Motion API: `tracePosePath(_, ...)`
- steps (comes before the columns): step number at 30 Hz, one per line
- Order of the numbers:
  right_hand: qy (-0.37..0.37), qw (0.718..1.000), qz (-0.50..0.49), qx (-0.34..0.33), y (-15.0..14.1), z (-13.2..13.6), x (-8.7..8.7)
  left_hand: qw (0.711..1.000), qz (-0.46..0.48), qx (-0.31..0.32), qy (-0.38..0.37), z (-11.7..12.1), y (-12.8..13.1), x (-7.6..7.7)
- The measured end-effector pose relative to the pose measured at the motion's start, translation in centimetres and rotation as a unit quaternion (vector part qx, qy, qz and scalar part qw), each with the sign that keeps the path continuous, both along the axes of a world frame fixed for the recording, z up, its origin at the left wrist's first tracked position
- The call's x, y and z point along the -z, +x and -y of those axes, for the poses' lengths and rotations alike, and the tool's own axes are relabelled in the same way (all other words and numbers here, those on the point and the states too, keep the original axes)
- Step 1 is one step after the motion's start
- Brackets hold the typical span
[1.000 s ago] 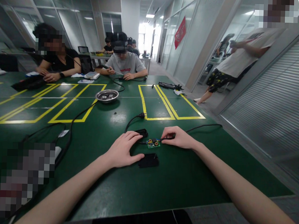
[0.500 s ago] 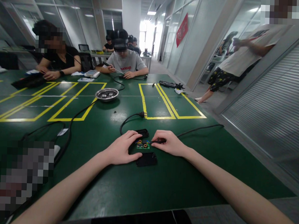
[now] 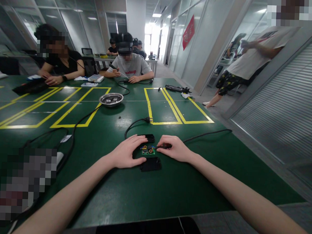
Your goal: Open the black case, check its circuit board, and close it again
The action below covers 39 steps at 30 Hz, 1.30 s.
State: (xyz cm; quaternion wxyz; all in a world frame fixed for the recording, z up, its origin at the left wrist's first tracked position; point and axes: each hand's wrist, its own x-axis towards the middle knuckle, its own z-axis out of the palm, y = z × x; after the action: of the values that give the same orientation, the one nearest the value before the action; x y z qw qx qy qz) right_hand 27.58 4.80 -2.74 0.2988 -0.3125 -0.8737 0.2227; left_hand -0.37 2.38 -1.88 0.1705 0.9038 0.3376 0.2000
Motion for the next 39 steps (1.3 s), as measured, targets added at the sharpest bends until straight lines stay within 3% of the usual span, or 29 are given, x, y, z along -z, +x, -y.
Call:
tracePosePath(5,0.003,1.000,-0.006,0.000,-0.2,0.0,0.3,1.000,0.021,-0.003,0.008,0.2,0.0,-0.4)
tracePosePath(9,0.004,1.000,-0.008,-0.002,-0.1,-0.1,0.4,0.998,0.036,-0.050,0.026,0.1,-0.6,-1.3)
tracePosePath(19,0.025,1.000,0.005,0.018,-0.6,0.3,0.0,0.995,-0.045,-0.081,-0.039,-0.7,-1.4,-1.7)
tracePosePath(28,0.014,0.997,0.072,0.008,-0.3,0.9,-0.6,0.988,-0.001,-0.100,-0.117,-0.2,-1.2,-2.0)
tracePosePath(39,0.016,0.981,0.185,0.062,-1.4,1.9,-1.3,0.990,-0.041,-0.113,-0.078,-0.2,-0.9,-1.7)
